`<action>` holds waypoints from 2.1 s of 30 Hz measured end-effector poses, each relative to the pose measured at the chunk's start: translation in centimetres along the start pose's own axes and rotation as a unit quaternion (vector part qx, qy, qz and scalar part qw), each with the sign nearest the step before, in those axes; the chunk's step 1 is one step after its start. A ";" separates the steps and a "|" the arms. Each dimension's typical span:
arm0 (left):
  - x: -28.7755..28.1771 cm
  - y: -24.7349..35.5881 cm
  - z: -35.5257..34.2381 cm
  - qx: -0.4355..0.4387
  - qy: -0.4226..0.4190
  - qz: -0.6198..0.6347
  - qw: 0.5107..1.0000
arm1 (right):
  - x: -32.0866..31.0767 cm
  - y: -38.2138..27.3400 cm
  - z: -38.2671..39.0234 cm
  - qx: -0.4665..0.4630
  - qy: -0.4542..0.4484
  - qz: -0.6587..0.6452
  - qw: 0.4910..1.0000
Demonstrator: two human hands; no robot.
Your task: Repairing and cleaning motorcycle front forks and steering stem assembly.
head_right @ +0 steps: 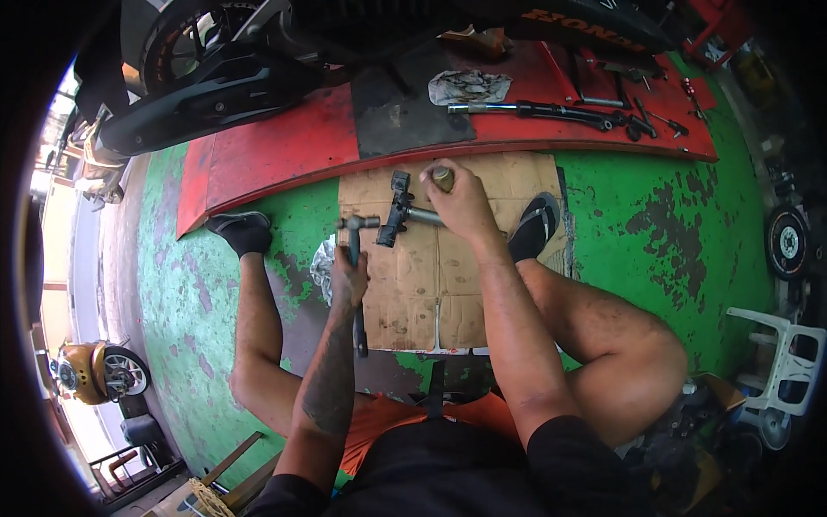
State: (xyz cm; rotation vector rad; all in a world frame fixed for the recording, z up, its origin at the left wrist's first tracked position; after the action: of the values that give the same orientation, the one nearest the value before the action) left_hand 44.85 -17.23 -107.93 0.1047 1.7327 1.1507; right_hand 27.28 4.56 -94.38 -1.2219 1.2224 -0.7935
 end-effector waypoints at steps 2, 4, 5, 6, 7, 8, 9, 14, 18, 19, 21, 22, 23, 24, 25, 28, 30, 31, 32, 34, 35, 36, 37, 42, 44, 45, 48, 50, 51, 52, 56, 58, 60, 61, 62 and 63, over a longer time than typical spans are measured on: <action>1.6 -2.5 -2.7 -0.096 -0.003 0.026 0.995 | -0.5 -1.9 -0.3 0.015 0.018 -0.046 0.999; 0.1 -7.1 -4.4 -0.024 0.028 -0.024 0.999 | 1.6 -4.3 -0.2 0.007 0.005 -0.108 0.994; -0.2 -7.8 -4.7 0.050 0.035 -0.062 0.996 | 2.3 -5.1 0.0 0.009 0.007 -0.149 0.989; 1.6 -7.1 -3.4 0.109 -0.005 -0.122 0.987 | 1.4 -5.0 0.0 0.010 0.018 -0.143 0.990; 2.3 -7.1 -1.9 0.113 -0.010 -0.119 0.986 | 0.7 -5.3 0.0 -0.001 0.037 -0.171 0.985; 3.3 -9.4 -0.6 0.023 -0.030 -0.042 0.998 | 0.4 -5.6 0.1 -0.012 0.055 -0.200 0.978; 3.9 -9.8 0.5 -0.068 -0.052 0.033 0.996 | 0.2 -5.2 0.2 -0.009 0.063 -0.198 0.978; 2.8 -5.9 4.9 -0.226 -0.198 0.063 0.952 | 1.9 -3.8 1.9 -0.037 0.070 -0.171 0.982; 2.3 -9.8 8.8 -0.282 -0.205 0.120 0.929 | 10.6 -6.8 6.7 -0.167 -0.115 -0.025 0.979; 2.9 -10.2 9.8 -0.326 -0.207 0.132 0.913 | 12.7 -6.2 8.2 -0.173 -0.163 0.020 0.971; 2.0 -10.8 10.5 -0.315 -0.239 0.060 0.917 | 15.5 -6.8 10.7 -0.219 -0.172 0.002 0.960; 1.5 -12.9 10.2 -0.183 -0.250 -0.012 0.951 | 17.0 -7.5 11.8 -0.234 -0.178 -0.003 0.956; 1.9 -12.0 10.1 -0.042 -0.269 -0.080 0.959 | 17.3 -7.4 12.1 -0.243 -0.177 0.004 0.954; 1.3 -11.6 10.0 0.016 -0.209 -0.059 0.976 | 17.5 -7.2 12.3 -0.241 -0.177 0.002 0.954; 1.2 -12.5 10.3 0.014 -0.209 -0.063 0.976 | 17.9 -7.2 12.5 -0.248 -0.184 0.008 0.951; 5.1 -11.7 10.4 -0.020 -0.264 -0.047 0.963 | 16.0 -4.4 11.1 -0.227 -0.169 0.039 0.958; 5.6 -14.5 11.2 -0.180 -0.314 0.015 0.932 | 16.2 -4.6 10.7 -0.228 -0.169 0.026 0.959; 5.8 -15.0 11.2 -0.182 -0.315 0.014 0.931 | 16.0 -4.7 10.4 -0.235 -0.152 0.022 0.960; 4.9 -15.2 10.8 -0.186 -0.276 0.026 0.943 | 16.2 -5.1 10.4 -0.245 -0.138 0.013 0.959; 3.2 -15.8 10.4 -0.193 -0.231 0.034 0.953 | 17.1 -5.5 10.6 -0.248 -0.157 -0.001 0.956; 3.3 -15.4 10.4 -0.197 -0.244 0.014 0.949 | 17.0 -5.0 10.5 -0.242 -0.165 0.001 0.956; 3.5 -15.0 10.4 -0.199 -0.256 -0.005 0.946 | 16.8 -4.5 10.4 -0.238 -0.164 0.006 0.957; 3.8 -14.3 10.4 -0.200 -0.261 -0.003 0.944 | 16.6 -4.2 10.5 -0.241 -0.165 0.009 0.957; 3.3 -13.4 10.3 -0.186 -0.256 -0.030 0.948 | 17.2 -3.3 10.9 -0.242 -0.207 0.019 0.948; 2.9 -13.2 10.3 -0.186 -0.264 -0.027 0.946 | 17.0 -3.3 11.1 -0.295 -0.186 -0.025 0.937; 2.7 -13.0 10.3 -0.185 -0.274 -0.023 0.944 | 17.0 -2.6 11.1 -0.295 -0.186 -0.027 0.937; 2.8 -11.6 10.3 -0.219 -0.208 0.049 0.952 | 16.2 1.2 10.1 -0.189 -0.130 -0.049 0.972; 3.5 -11.6 10.3 -0.224 -0.226 0.048 0.947 | 15.7 2.9 10.1 -0.151 -0.165 -0.001 0.975; 3.3 -12.1 10.4 -0.233 -0.232 0.045 0.943 | 16.2 3.2 10.3 -0.117 -0.206 0.037 0.971; 3.0 -12.5 10.5 -0.233 -0.230 0.043 0.944 | 16.4 2.8 10.3 -0.139 -0.175 0.019 0.975; 3.1 -11.9 10.6 -0.239 -0.223 0.068 0.943 | 15.8 3.8 10.4 -0.100 -0.173 0.105 0.974; 3.8 -11.6 10.7 -0.252 -0.224 0.067 0.939 | 15.2 3.7 11.0 -0.126 -0.179 0.068 0.973; 3.3 -12.3 10.5 -0.233 -0.269 0.017 0.935 | 15.9 1.6 11.4 -0.160 -0.201 0.030 0.966; 1.9 -13.4 10.6 -0.240 -0.256 0.012 0.936 | 16.9 -0.7 12.0 -0.197 -0.226 -0.014 0.954; 2.3 -13.1 10.2 -0.192 -0.262 0.011 0.946 | 16.9 -1.5 11.8 -0.234 -0.196 -0.006 0.952; 2.6 -12.7 9.9 -0.144 -0.267 0.010 0.953 | 16.7 -1.6 11.6 -0.233 -0.194 -0.005 0.953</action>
State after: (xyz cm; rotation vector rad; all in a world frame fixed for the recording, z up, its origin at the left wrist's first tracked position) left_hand 56.52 -16.39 -119.29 0.2308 1.0808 1.2406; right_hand 42.42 -8.61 -98.17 -1.6763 1.1027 -0.2463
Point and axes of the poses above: each hand's wrist, its own z-axis away from the middle knuckle, its own x-axis out of the palm, y = z × x, the point moved 8 cm from there along -z, towards the middle knuckle, and after that the axes turned 8 degrees about y, right-handed, at the moved point
